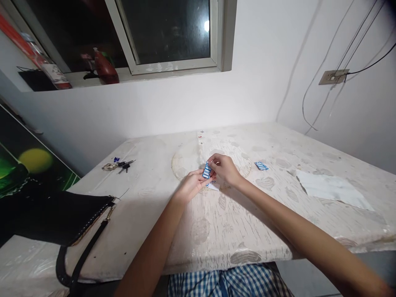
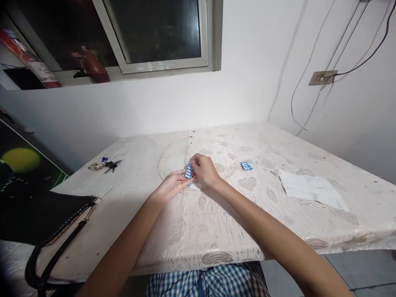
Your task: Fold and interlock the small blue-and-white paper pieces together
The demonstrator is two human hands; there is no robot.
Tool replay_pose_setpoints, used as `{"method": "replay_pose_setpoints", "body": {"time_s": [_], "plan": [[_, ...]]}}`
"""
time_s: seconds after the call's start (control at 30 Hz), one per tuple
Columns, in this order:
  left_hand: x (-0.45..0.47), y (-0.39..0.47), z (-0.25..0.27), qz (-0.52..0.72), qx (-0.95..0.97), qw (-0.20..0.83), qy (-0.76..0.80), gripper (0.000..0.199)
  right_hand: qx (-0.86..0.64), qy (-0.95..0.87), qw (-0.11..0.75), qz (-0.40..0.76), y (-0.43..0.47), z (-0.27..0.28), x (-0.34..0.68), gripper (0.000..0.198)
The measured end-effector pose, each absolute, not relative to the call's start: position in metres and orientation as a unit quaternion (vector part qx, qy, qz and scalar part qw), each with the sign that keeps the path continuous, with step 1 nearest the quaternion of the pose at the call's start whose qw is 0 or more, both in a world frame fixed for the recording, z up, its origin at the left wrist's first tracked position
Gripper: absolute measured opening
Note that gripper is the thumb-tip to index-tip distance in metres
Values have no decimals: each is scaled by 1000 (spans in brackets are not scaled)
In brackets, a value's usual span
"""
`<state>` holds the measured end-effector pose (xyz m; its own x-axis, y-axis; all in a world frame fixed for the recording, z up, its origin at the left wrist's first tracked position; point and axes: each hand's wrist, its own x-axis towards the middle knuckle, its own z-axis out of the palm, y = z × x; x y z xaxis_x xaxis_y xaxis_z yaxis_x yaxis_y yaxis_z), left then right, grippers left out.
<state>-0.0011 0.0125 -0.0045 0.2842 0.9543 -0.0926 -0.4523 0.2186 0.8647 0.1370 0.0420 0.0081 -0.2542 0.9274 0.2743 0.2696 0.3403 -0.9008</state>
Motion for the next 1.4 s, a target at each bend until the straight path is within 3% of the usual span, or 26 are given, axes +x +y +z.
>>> {"method": "replay_pose_setpoints", "body": {"time_s": [0.23, 0.77, 1.4], "plan": [[2, 10, -1, 504, 367, 705, 338, 35, -470, -730, 414, 273, 41, 6, 136, 9], [1, 7, 1, 492, 388, 709, 325, 26, -488, -727, 422, 234, 44, -1, 135, 8], [4, 11, -3, 502, 375, 690, 363, 31, -503, -733, 426, 170, 43, -1, 132, 7]]}}
